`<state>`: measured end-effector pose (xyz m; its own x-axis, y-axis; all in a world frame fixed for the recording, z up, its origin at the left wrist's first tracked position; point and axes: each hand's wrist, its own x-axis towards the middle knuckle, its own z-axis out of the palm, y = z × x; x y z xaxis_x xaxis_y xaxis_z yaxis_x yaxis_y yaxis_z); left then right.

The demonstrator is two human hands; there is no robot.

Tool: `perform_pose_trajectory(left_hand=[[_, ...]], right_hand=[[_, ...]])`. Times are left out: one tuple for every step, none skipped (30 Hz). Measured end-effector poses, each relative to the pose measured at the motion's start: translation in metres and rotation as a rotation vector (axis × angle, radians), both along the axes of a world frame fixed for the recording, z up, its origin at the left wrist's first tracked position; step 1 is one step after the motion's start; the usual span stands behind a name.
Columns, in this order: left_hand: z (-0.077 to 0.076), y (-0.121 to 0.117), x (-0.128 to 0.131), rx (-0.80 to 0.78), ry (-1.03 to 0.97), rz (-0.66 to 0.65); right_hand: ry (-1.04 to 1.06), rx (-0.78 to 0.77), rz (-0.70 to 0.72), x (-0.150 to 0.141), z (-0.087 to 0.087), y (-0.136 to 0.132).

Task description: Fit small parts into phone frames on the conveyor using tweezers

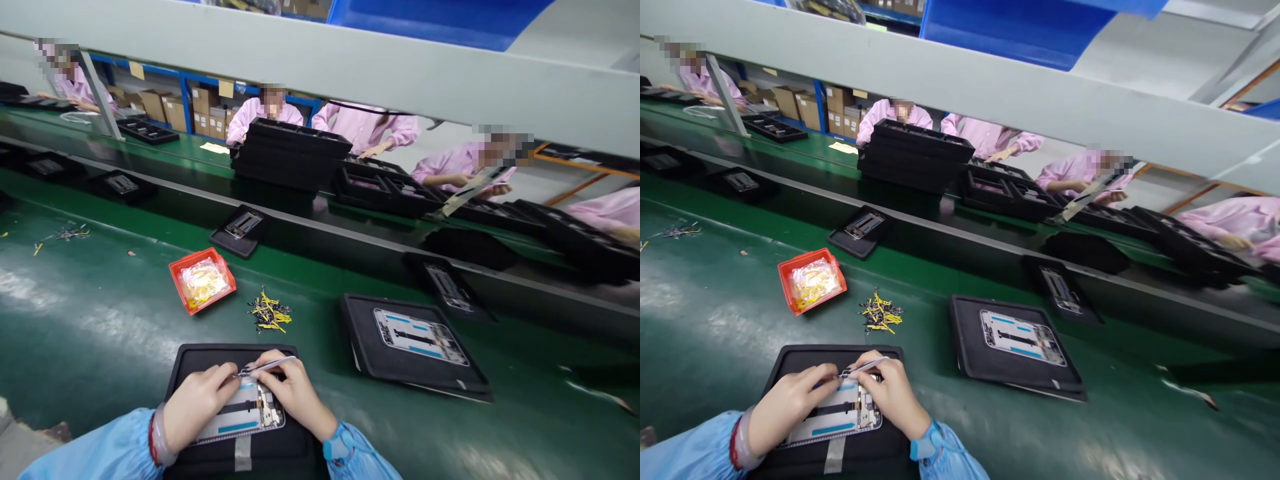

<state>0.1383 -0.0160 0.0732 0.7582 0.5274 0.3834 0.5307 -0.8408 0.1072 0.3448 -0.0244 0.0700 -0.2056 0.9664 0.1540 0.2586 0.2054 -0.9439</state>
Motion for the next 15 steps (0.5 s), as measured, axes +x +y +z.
perform_pose_trajectory(left_hand=[[-0.0002, -0.0007, 0.0003, 0.016, 0.013, -0.004], [-0.0003, -0.0016, 0.0007, 0.028, 0.021, -0.006], [-0.0002, -0.0026, 0.0011, 0.040, 0.023, -0.003], [-0.0001, -0.0036, 0.0015, 0.050, 0.022, 0.001], [0.0003, -0.0046, 0.0019, 0.060, 0.023, 0.003], [0.0008, -0.0055, 0.0023, 0.069, 0.026, 0.003], [0.0014, -0.0062, 0.0026, 0.076, 0.029, 0.002], [0.0022, -0.0066, 0.0029, 0.076, 0.035, -0.001], [0.0030, -0.0067, 0.0032, 0.067, 0.043, -0.007], [0.0037, -0.0065, 0.0034, 0.053, 0.047, -0.012], [0.0043, -0.0061, 0.0035, 0.039, 0.045, -0.013], [0.0048, -0.0056, 0.0035, 0.027, 0.040, -0.008], [0.0050, -0.0052, 0.0034, 0.018, 0.035, -0.002], [0.0051, -0.0048, 0.0032, 0.015, 0.033, 0.004], [0.0051, -0.0047, 0.0030, 0.017, 0.037, 0.009]], right_hand=[[-0.009, 0.002, -0.003, 0.0001, -0.0003, -0.0004], [-0.019, 0.003, -0.003, 0.0003, -0.0005, -0.0008], [-0.027, 0.005, -0.005, 0.0004, -0.0006, -0.0011], [-0.033, 0.006, -0.007, 0.0005, -0.0005, -0.0014], [-0.038, 0.008, -0.009, 0.0006, -0.0002, -0.0016], [-0.041, 0.011, -0.014, 0.0006, 0.0002, -0.0018], [-0.043, 0.015, -0.017, 0.0005, 0.0007, -0.0020], [-0.045, 0.019, -0.020, 0.0004, 0.0013, -0.0021], [-0.046, 0.022, -0.021, 0.0003, 0.0020, -0.0021], [-0.048, 0.024, -0.019, 0.0003, 0.0028, -0.0022], [-0.049, 0.024, -0.018, 0.0003, 0.0034, -0.0022], [-0.048, 0.019, -0.016, 0.0004, 0.0038, -0.0022], [-0.042, 0.009, -0.018, 0.0005, 0.0039, -0.0023], [-0.023, -0.004, -0.027, 0.0007, 0.0038, -0.0025], [0.008, -0.024, -0.042, 0.0008, 0.0034, -0.0027]])
